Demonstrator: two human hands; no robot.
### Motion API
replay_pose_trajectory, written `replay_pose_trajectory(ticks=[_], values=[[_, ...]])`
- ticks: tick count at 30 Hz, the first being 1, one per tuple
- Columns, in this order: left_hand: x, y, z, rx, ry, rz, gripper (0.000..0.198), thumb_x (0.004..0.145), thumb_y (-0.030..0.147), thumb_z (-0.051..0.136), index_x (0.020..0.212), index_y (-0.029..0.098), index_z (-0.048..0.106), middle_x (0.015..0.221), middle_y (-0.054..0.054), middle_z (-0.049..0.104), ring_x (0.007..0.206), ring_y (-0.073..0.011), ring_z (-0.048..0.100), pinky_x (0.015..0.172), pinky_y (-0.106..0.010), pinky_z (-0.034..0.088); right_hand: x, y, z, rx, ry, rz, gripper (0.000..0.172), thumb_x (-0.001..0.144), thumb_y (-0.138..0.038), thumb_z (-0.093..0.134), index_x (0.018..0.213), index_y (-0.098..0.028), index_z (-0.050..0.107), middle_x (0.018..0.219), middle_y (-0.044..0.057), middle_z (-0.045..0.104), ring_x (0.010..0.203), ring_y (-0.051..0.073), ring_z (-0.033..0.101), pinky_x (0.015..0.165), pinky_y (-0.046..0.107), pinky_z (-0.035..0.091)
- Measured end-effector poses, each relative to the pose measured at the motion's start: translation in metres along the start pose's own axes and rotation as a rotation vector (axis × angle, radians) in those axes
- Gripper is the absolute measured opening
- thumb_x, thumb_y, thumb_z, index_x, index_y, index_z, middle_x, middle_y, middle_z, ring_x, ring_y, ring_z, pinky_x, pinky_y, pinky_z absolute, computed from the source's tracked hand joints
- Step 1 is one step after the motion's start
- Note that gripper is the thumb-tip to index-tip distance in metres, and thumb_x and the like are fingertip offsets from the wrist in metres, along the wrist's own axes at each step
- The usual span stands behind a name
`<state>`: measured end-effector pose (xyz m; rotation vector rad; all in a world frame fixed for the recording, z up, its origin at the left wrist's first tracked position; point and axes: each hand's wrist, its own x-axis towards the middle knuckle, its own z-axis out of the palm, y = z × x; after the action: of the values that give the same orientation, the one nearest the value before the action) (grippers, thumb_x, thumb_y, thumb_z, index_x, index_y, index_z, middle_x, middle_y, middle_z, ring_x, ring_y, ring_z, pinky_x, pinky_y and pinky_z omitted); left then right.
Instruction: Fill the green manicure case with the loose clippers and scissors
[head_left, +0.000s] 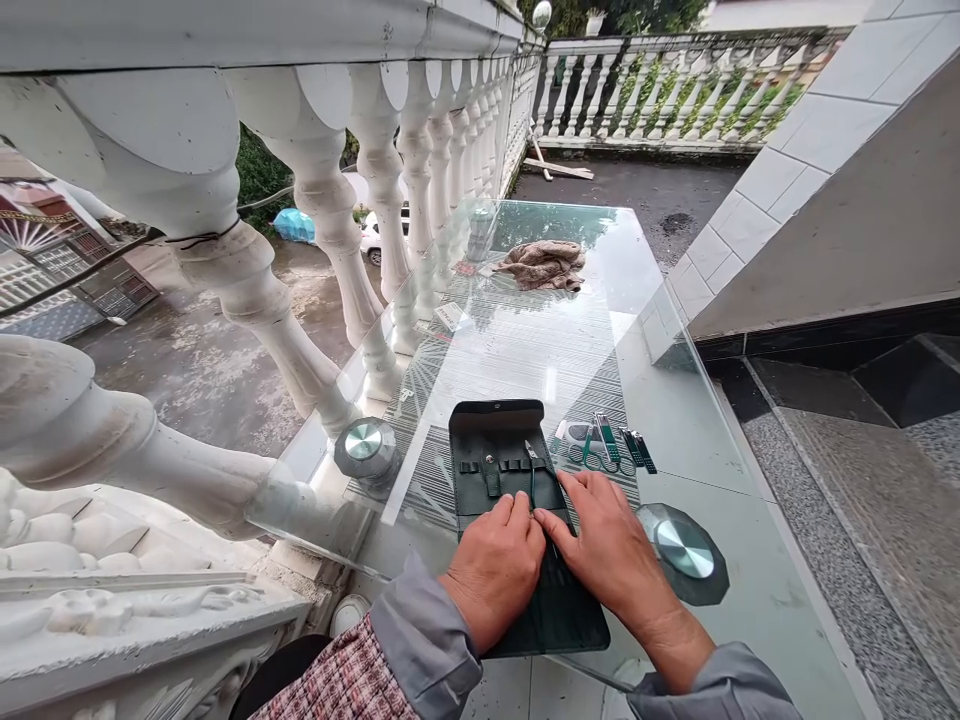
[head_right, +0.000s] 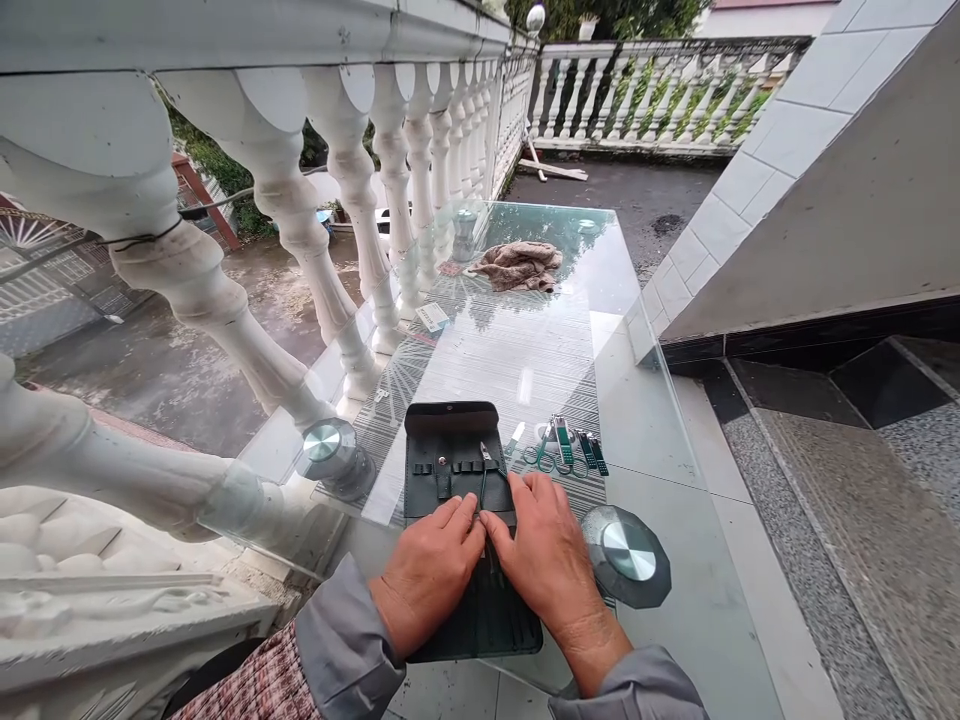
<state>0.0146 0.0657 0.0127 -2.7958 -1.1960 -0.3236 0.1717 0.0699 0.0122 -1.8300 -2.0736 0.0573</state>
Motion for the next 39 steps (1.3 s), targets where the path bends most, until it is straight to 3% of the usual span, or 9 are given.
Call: replay_pose_trajectory(ticks=[12, 21, 27, 34, 39], values=[[-0.002, -0.001, 0.010, 0.023, 0.158, 0.040, 0.014, 0.087, 0.010, 0.042, 0.093, 0.010, 0.055, 0.103, -0.016, 0.062, 0.094, -0.0223, 0.062, 0.075, -0.031, 0.053, -0.005, -0.009, 0.008, -0.079, 0.124, -0.034, 0.036, 0.079, -0.029, 0.056, 0.111, -0.011, 0.056, 0.101, 0.014, 0.057, 0.096, 0.027, 0.049, 0.081, 0.039, 0.045], [-0.003, -0.001, 0.007, 0.043, 0.105, 0.053, 0.013, 0.087, 0.012, 0.047, 0.095, 0.010, 0.056, 0.109, -0.017, 0.062, 0.099, -0.0227, 0.061, 0.077, -0.031, 0.051, -0.004, -0.003, 0.001, 0.031, 0.067, -0.047, 0.034, 0.082, -0.032, 0.054, 0.112, -0.016, 0.056, 0.105, 0.012, 0.058, 0.100, 0.026, 0.051, 0.083, 0.040, 0.045], [-0.002, -0.001, 0.004, 0.095, 0.105, 0.074, 0.010, 0.084, 0.010, 0.050, 0.091, 0.010, 0.058, 0.111, -0.017, 0.062, 0.100, -0.0238, 0.062, 0.078, -0.031, 0.052, 0.002, 0.025, -0.010, 0.180, 0.196, 0.023, 0.030, 0.085, -0.036, 0.047, 0.108, -0.019, 0.059, 0.101, 0.011, 0.061, 0.097, 0.024, 0.054, 0.085, 0.041, 0.044], [-0.003, -0.001, 0.005, 0.141, 0.098, 0.095, 0.014, 0.084, 0.008, 0.050, 0.094, 0.009, 0.060, 0.112, -0.017, 0.062, 0.102, -0.0251, 0.061, 0.081, -0.031, 0.051, 0.023, 0.072, -0.016, 0.280, 0.302, 0.383, 0.032, 0.082, -0.038, 0.046, 0.099, -0.018, 0.063, 0.095, 0.008, 0.063, 0.070, 0.017, 0.056, 0.069, 0.033, 0.045], [-0.004, 0.000, 0.005, 0.117, 0.077, 0.102, 0.014, 0.084, 0.009, 0.050, 0.095, 0.008, 0.059, 0.113, -0.019, 0.061, 0.104, -0.0263, 0.061, 0.082, -0.033, 0.051, 0.042, 0.079, -0.004, 0.149, 0.350, 0.288, 0.030, 0.083, -0.037, 0.043, 0.094, -0.018, 0.063, 0.088, 0.008, 0.063, 0.080, 0.021, 0.053, 0.076, 0.035, 0.041]])
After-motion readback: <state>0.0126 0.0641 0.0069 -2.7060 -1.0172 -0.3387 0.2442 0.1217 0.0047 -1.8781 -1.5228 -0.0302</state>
